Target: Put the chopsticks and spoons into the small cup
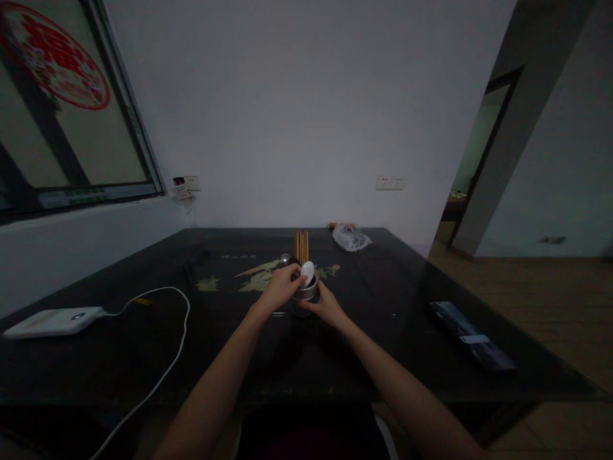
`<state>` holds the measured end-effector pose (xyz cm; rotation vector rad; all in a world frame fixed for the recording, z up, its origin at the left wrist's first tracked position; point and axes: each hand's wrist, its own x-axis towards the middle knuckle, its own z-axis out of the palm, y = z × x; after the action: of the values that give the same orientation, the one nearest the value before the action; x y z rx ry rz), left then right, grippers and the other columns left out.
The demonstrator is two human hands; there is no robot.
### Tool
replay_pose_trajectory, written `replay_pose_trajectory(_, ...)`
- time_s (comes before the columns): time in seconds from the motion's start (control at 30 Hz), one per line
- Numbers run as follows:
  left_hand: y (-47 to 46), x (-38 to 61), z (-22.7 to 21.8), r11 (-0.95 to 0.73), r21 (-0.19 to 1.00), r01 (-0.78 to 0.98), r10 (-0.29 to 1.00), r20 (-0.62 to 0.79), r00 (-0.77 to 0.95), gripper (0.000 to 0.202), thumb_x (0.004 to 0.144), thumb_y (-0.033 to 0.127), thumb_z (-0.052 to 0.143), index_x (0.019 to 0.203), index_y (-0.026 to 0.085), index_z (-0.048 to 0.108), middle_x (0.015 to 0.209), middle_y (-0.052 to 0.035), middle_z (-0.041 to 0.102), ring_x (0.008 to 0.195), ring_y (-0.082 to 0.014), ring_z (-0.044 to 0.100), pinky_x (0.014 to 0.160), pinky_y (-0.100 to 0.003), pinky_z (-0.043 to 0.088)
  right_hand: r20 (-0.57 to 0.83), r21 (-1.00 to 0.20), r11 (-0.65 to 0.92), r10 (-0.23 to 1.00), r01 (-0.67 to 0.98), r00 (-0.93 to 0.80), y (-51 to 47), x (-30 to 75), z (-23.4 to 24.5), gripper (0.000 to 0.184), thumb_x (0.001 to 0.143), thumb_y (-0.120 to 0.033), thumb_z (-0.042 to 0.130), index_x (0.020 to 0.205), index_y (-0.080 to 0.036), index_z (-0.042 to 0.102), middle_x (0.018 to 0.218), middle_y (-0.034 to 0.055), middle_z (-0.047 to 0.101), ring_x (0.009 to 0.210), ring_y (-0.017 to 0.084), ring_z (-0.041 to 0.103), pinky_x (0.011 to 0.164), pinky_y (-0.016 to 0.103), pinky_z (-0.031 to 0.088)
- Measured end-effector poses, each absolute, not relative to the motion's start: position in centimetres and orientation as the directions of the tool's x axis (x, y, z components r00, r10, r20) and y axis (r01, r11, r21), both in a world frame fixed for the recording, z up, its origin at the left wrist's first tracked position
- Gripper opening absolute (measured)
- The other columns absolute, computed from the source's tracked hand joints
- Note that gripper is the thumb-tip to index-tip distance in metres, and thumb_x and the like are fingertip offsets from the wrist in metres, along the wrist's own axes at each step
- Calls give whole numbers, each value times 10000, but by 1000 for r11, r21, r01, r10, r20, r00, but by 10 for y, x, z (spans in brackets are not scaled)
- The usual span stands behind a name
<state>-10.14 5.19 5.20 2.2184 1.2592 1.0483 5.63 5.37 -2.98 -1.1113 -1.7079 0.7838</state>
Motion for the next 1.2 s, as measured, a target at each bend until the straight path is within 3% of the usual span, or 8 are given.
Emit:
replay_pose_trajectory(0.4,43,-96,55,-508,574,643,857,410,311,88,754,253,628,792,190,676,791,-42,703,787,-198,631,760,-280,432,338,-849,366,930,380,-142,53,58,-30,679,599,-381,803,1182,-175,522,1123,114,642,1024,264,608,868,386,469)
replay_pose_trajectory(0.7,47,-101,55,-492,408,769,819,517,250,178,832,313,552,804,193,680,794,-58,700,784,-205,628,752,-297,402,325,-844,357,934,401,-146,48,59,-26,713,603,-385,797,1215,-162,506,1149,127,633,1049,272,604,893,393,466)
replay_pose_trajectory(0.8,51,-104,56,-469,444,764,816,549,181,233,856,336,509,781,185,671,775,-55,697,738,-188,626,685,-270,401,343,-842,374,928,390,-148,49,60,-27,727,604,-380,798,1231,-168,497,1178,129,625,1072,270,596,912,395,460)
replay_pose_trajectory(0.93,52,-110,61,-492,585,645,820,560,117,299,870,362,463,732,171,646,702,-32,673,675,-172,616,636,-252,410,345,-848,379,925,370,-159,50,59,-28,757,607,-376,796,1253,-140,479,1200,144,613,1085,264,591,927,388,458)
replay_pose_trajectory(1.03,48,-115,65,-523,679,515,825,555,106,307,860,395,471,723,164,621,708,-21,661,693,-169,616,654,-248,435,353,-847,391,920,359,-169,50,59,-28,763,612,-365,793,1264,-130,474,1224,149,599,1112,261,579,946,386,450)
replay_pose_trajectory(1.2,50,-130,48,-583,713,389,790,610,65,276,845,427,501,831,168,597,828,-28,641,812,-176,605,753,-273,454,380,-840,414,910,351,-164,51,60,-29,784,614,-355,792,1293,-143,460,1257,149,581,1157,263,554,992,398,421)
